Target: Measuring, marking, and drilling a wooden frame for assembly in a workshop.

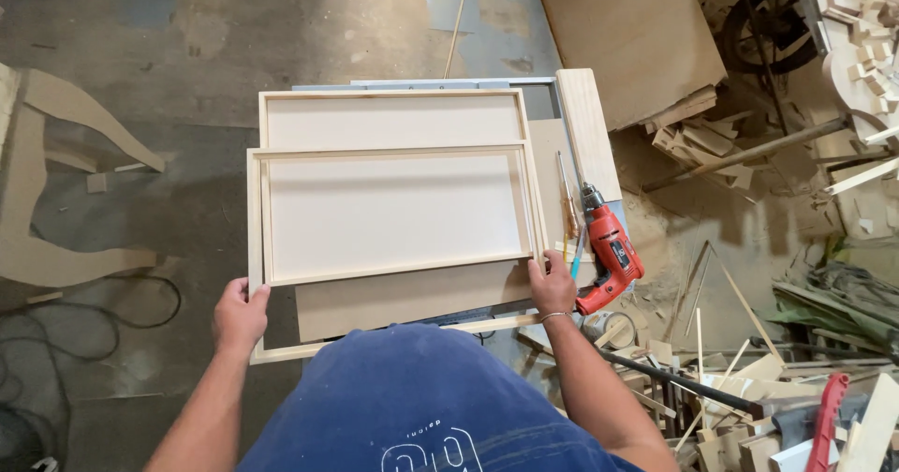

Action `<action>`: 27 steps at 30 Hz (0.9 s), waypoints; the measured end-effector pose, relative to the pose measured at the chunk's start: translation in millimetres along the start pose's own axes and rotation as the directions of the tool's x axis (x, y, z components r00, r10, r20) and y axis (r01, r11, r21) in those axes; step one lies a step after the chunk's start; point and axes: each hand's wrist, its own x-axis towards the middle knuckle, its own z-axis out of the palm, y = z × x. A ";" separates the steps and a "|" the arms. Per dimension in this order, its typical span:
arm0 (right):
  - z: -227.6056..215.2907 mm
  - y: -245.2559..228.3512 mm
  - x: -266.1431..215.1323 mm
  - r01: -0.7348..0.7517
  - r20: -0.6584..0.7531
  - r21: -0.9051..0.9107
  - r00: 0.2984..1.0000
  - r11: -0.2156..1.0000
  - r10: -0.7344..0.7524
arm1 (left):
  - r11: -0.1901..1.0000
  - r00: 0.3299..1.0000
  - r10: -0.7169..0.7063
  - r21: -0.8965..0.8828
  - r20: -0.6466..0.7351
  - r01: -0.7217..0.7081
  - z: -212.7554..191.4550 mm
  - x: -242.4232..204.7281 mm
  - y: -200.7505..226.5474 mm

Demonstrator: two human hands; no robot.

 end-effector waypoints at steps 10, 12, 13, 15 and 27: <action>-4.0 -7.7 -25.3 0.024 -0.063 -0.009 0.998 1.000 -0.024 | 0.999 0.999 -0.005 -0.054 0.038 0.007 9.9 -8.2 -26.8; -7.3 -14.0 -29.4 0.021 -0.070 -0.012 0.997 1.000 -0.021 | 0.998 0.999 -0.015 -0.058 0.045 0.018 10.1 -8.8 -26.0; -5.9 -12.4 -28.1 -0.006 -0.062 -0.026 0.998 1.000 0.005 | 0.998 0.999 -0.015 -0.068 0.050 0.018 9.1 -10.7 -24.5; -3.7 -9.2 -23.6 -0.032 -0.054 -0.040 0.998 0.999 0.030 | 0.997 0.998 -0.015 -0.079 0.055 0.020 7.7 -14.8 -18.4; 0.9 -8.6 4.2 -0.121 0.060 0.050 0.991 0.991 0.118 | 0.999 1.000 -0.022 -0.047 -0.012 0.022 19.2 21.7 -12.1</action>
